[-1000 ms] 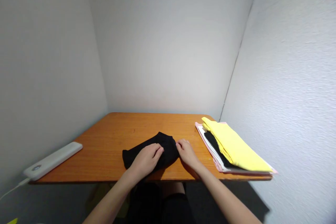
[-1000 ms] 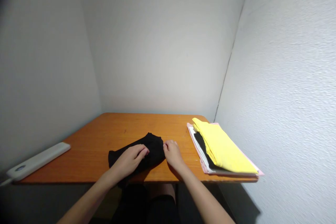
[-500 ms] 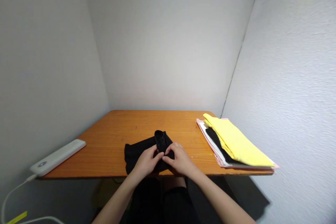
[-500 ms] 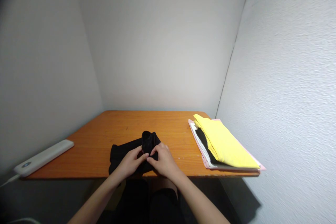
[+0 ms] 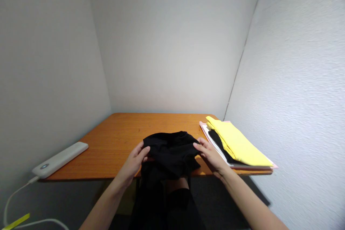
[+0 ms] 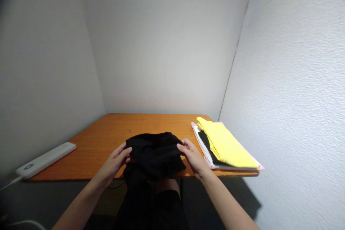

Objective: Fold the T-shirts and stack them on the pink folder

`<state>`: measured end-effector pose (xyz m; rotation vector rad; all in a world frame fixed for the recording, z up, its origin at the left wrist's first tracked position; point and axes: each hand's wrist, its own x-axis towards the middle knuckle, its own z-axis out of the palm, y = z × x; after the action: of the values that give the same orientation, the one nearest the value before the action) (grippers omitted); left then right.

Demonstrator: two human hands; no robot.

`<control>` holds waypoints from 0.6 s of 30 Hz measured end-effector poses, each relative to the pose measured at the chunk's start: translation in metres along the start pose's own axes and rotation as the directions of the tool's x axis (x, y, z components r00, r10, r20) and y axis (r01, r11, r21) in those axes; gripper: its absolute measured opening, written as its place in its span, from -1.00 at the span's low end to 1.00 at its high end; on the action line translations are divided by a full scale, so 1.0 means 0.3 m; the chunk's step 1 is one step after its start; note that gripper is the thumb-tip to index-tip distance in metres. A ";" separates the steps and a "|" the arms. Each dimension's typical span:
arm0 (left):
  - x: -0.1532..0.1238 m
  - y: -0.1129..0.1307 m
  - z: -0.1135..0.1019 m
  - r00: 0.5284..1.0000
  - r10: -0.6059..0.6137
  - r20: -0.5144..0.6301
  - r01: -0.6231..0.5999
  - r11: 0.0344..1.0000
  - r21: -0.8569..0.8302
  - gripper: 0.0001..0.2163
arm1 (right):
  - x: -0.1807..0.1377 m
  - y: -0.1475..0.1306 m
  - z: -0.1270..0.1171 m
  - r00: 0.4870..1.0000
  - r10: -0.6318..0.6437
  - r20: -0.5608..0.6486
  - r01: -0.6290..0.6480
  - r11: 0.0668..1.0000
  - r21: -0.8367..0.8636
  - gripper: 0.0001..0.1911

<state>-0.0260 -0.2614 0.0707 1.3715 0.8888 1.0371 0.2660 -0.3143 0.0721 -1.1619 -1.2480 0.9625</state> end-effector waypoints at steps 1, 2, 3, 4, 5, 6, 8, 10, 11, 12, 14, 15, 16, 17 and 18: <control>-0.008 0.022 -0.019 1.000 0.027 -0.015 -0.027 1.000 0.006 -0.57 | -0.008 -0.019 -0.025 1.000 0.010 -0.028 -0.009 1.000 0.019 -0.58; -0.017 0.044 -0.038 0.998 0.058 -0.025 -0.057 0.998 0.027 -0.63 | -0.017 -0.038 -0.050 0.998 0.008 -0.056 -0.006 0.999 0.032 -0.59; -0.026 0.066 -0.057 0.996 0.090 -0.029 -0.088 0.994 0.058 -0.70 | -0.026 -0.058 -0.076 0.997 -0.004 -0.081 0.007 0.999 0.034 -0.61; -0.038 0.087 -0.073 0.991 0.128 -0.028 -0.124 0.987 0.102 -0.75 | -0.037 -0.081 -0.102 0.995 -0.025 -0.100 0.027 0.999 0.022 -0.62; -0.051 0.106 -0.087 0.984 0.174 -0.026 -0.168 0.973 0.161 -0.77 | -0.051 -0.105 -0.127 0.993 -0.052 -0.110 0.051 0.999 -0.006 -0.64; -0.066 0.123 -0.098 0.973 0.229 -0.030 -0.216 0.948 0.234 -0.78 | -0.067 -0.132 -0.150 0.991 -0.082 -0.109 0.077 0.996 -0.051 -0.65; -0.101 0.148 -0.107 0.938 0.342 -0.053 -0.297 0.874 0.385 -0.82 | -0.109 -0.189 -0.185 0.986 -0.148 -0.077 0.131 0.972 -0.196 -0.70; -0.145 0.161 -0.104 0.898 0.430 -0.095 -0.324 0.792 0.518 -0.86 | -0.168 -0.247 -0.203 0.977 -0.214 -0.020 0.189 0.898 -0.397 -0.73; -0.170 0.164 -0.099 0.879 0.460 -0.124 -0.314 0.756 0.575 -0.86 | -0.203 -0.274 -0.205 0.970 -0.244 0.005 0.214 0.840 -0.498 -0.74; -0.196 0.167 -0.093 0.859 0.489 -0.155 -0.298 0.721 0.626 -0.87 | -0.243 -0.300 -0.203 0.963 -0.270 0.025 0.233 0.775 -0.587 -0.75; -0.249 0.173 -0.083 0.789 0.576 -0.214 -0.270 0.638 0.721 -0.87 | -0.332 -0.343 -0.194 0.950 -0.312 0.036 0.245 0.665 -0.705 -0.75; -0.274 0.178 -0.079 0.728 0.640 -0.247 -0.257 0.589 0.766 -0.87 | -0.380 -0.361 -0.190 0.943 -0.331 0.021 0.239 0.636 -0.734 -0.76; -0.296 0.184 -0.077 0.649 0.706 -0.283 -0.240 0.542 0.805 -0.88 | -0.426 -0.374 -0.189 0.936 -0.353 -0.010 0.226 0.622 -0.750 -0.77; -0.317 0.193 -0.078 0.569 0.763 -0.306 -0.224 0.502 0.835 -0.90 | -0.471 -0.384 -0.191 0.923 -0.380 -0.054 0.202 0.600 -0.774 -0.77; -0.335 0.204 -0.083 0.508 0.802 -0.315 -0.221 0.475 0.852 -0.92 | -0.511 -0.391 -0.198 0.904 -0.416 -0.100 0.172 0.567 -0.805 -0.76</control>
<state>-0.0857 -0.3523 0.1220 2.0993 1.5967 1.9703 0.3009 -0.4924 0.1611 -1.6084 -1.6156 -0.0898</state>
